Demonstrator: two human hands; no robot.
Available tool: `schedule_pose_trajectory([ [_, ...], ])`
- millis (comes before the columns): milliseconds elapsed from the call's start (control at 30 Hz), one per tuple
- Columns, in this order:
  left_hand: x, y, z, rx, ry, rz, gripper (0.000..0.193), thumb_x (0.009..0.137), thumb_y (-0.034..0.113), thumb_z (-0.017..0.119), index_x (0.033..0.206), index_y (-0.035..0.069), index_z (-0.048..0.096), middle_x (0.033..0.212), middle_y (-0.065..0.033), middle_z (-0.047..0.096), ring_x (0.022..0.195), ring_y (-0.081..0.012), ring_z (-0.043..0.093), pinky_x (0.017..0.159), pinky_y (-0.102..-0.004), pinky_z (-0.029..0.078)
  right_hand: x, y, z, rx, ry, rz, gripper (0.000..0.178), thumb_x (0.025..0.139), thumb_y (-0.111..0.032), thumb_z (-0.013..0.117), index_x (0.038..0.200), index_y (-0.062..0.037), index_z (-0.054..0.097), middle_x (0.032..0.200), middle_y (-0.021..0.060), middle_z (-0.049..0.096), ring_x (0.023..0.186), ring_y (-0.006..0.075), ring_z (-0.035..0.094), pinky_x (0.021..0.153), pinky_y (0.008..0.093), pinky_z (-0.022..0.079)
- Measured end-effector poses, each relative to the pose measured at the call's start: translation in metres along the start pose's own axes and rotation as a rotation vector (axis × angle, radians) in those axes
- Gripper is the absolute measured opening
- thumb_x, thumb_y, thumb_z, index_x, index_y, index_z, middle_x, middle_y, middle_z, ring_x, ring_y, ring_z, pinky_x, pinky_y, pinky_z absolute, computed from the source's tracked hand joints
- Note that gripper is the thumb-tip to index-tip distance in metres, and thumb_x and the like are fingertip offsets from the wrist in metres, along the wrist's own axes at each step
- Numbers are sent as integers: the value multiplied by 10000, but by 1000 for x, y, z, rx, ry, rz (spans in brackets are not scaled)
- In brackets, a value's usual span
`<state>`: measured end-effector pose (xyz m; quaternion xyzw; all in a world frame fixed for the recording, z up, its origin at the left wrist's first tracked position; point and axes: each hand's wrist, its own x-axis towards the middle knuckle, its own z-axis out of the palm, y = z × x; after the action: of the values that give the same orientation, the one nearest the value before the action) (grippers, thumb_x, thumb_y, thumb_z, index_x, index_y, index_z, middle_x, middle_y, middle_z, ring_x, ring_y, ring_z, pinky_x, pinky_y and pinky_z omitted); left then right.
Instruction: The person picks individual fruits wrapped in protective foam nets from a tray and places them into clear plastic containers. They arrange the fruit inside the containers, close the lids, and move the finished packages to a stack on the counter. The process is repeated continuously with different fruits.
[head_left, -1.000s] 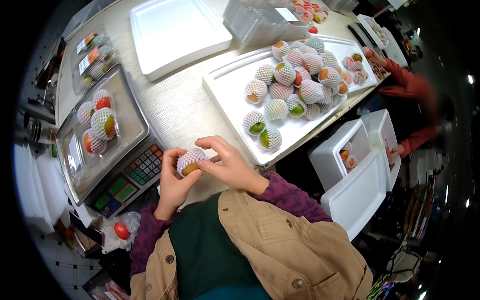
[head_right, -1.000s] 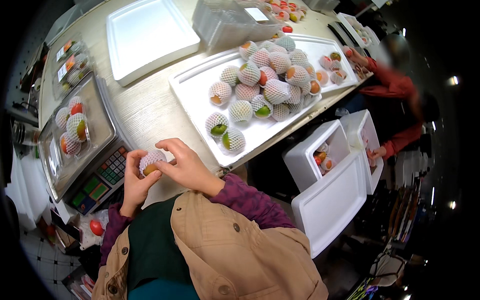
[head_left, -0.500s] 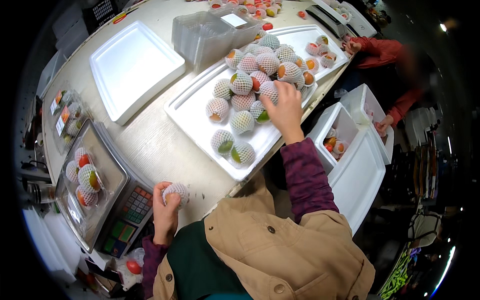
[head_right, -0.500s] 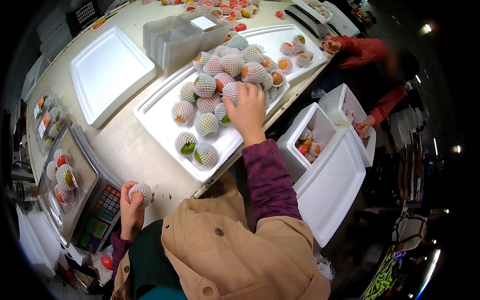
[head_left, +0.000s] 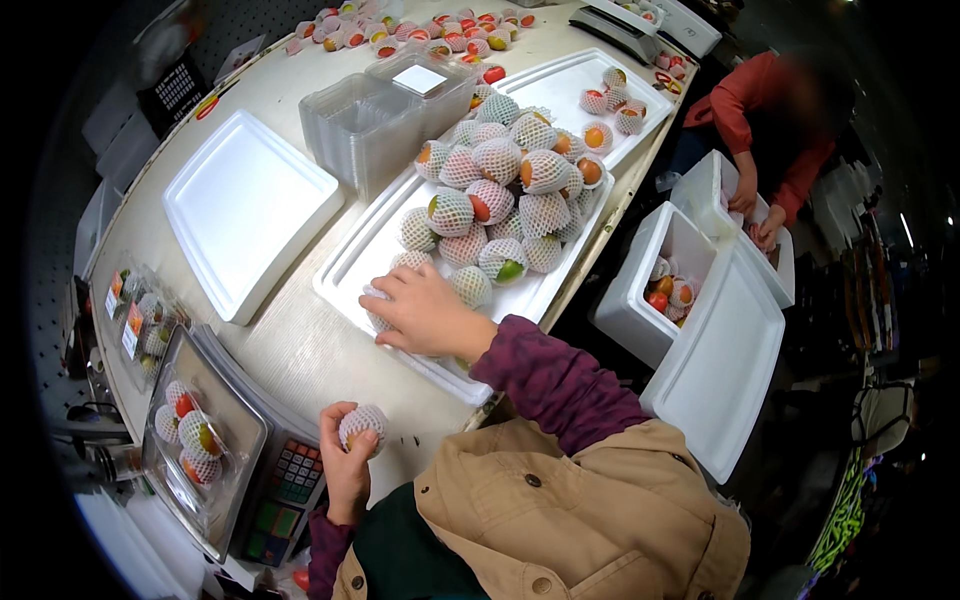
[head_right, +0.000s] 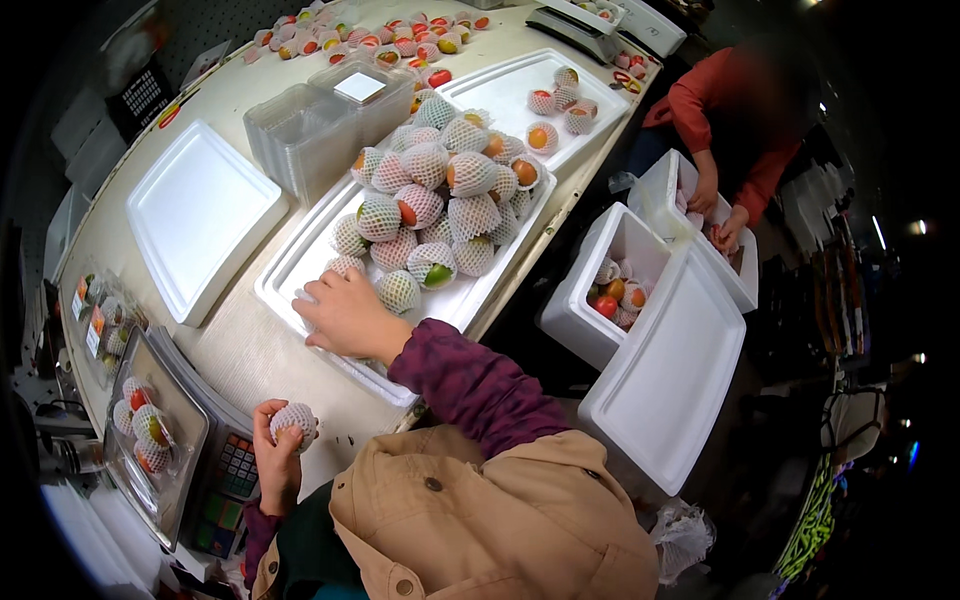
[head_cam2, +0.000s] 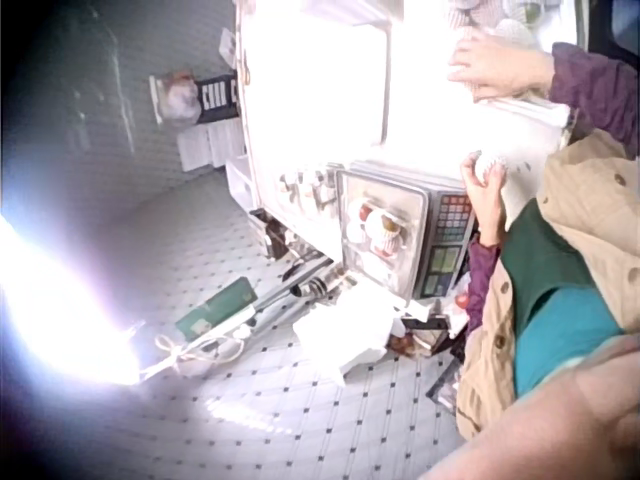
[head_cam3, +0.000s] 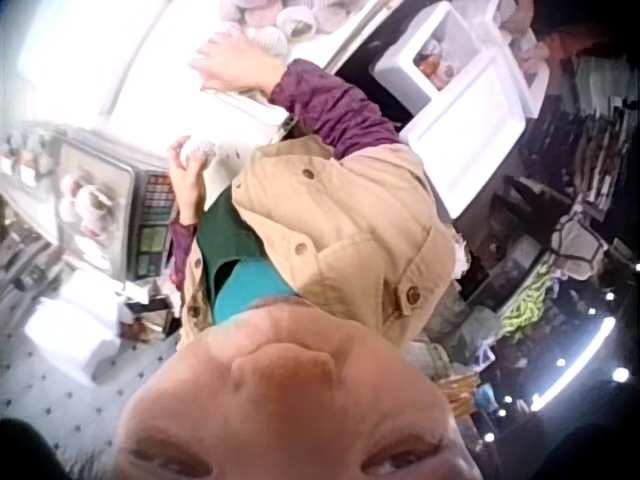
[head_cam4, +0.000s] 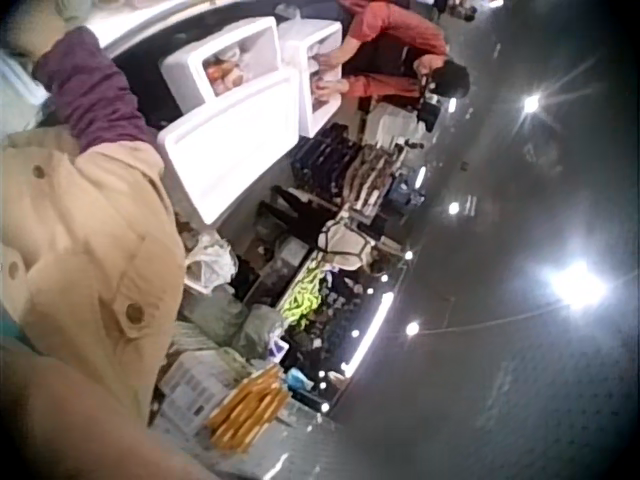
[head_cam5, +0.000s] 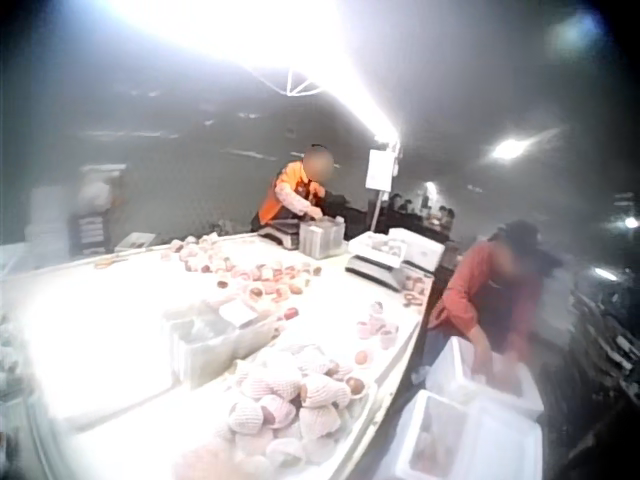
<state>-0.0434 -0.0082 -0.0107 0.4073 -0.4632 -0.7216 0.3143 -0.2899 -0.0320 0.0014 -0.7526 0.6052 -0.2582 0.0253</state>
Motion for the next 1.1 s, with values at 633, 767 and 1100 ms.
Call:
schedule_pose_trajectory([
  [633, 29, 18, 14, 204, -33, 93, 418, 788, 93, 661, 1151, 32, 463, 1031, -45, 477, 907, -117, 491, 782, -248, 443, -90, 232, -139, -328, 491, 907, 470, 705, -176, 671, 1144, -80, 533, 974, 170, 597, 892, 345, 588, 806, 400, 478],
  [767, 73, 37, 34, 411, -23, 285, 440, 802, 103, 651, 1187, 14, 457, 1088, -71, 483, 985, -135, 481, 847, -266, 430, -112, 211, -131, 1080, 1259, 844, 316, 842, -287, 571, 1063, -65, 532, 886, 83, 597, 720, 183, 566, 575, 300, 474],
  [1100, 141, 34, 53, 1345, -65, 851, 557, 805, 165, 659, 1301, 20, 450, 1316, -252, 437, 1174, -410, 451, 976, -448, 388, -97, 52, -68, 1906, 756, 489, 392, 907, -236, 427, 1213, -1, 497, 1103, 153, 613, 900, 268, 631, 671, 351, 531],
])
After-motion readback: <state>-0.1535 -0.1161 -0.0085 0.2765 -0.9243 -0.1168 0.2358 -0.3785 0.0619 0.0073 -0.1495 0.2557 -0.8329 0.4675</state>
